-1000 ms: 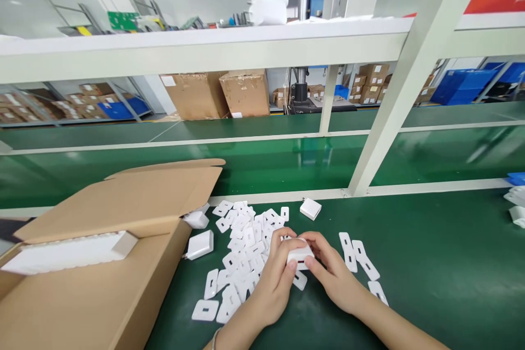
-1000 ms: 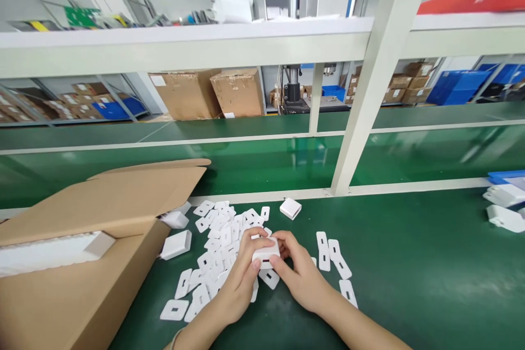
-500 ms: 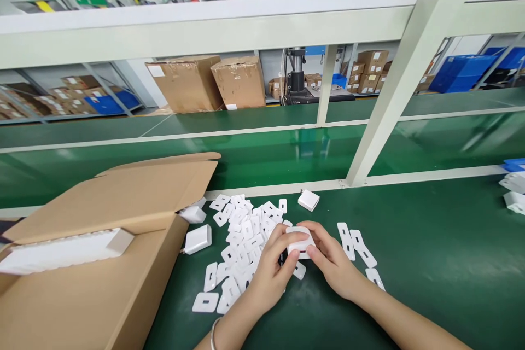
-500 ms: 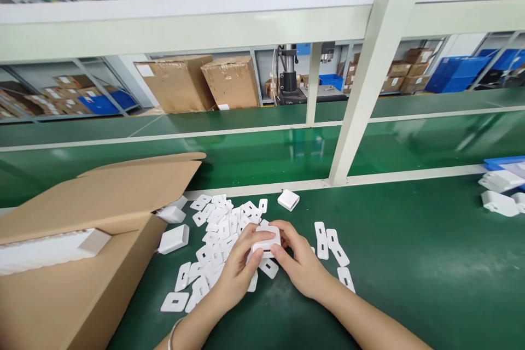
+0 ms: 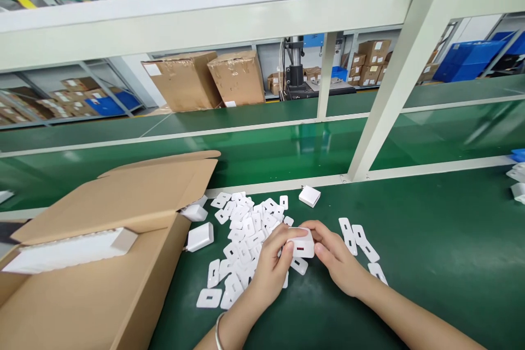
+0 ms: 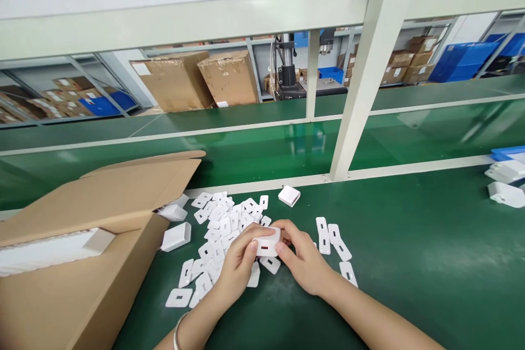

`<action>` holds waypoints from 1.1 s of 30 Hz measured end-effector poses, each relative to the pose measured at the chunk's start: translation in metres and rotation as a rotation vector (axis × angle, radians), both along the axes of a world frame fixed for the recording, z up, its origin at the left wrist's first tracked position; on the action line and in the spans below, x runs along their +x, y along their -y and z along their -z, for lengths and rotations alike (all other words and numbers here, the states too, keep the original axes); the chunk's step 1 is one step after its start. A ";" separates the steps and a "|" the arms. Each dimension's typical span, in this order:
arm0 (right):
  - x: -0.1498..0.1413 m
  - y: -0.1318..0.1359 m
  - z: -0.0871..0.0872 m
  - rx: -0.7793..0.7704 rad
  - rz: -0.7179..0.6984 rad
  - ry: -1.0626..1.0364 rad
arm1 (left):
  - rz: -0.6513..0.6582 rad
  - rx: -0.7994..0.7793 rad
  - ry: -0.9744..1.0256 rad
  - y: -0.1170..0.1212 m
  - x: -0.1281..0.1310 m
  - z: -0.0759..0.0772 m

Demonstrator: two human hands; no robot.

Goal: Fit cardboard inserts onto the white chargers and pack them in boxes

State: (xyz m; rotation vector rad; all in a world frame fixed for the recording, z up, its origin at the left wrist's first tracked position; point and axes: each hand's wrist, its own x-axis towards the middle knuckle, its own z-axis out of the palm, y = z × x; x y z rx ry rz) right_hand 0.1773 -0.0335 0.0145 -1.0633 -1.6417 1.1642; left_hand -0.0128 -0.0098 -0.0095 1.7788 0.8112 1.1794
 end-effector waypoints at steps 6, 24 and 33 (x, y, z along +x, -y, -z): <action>-0.001 -0.001 0.001 -0.037 0.054 0.032 | 0.030 -0.050 0.011 0.002 0.000 0.000; 0.000 0.002 -0.003 0.041 0.022 0.045 | 0.123 0.082 0.042 0.006 -0.002 0.000; 0.001 -0.003 0.010 0.041 0.040 0.048 | 0.138 -0.060 0.004 0.004 -0.002 -0.002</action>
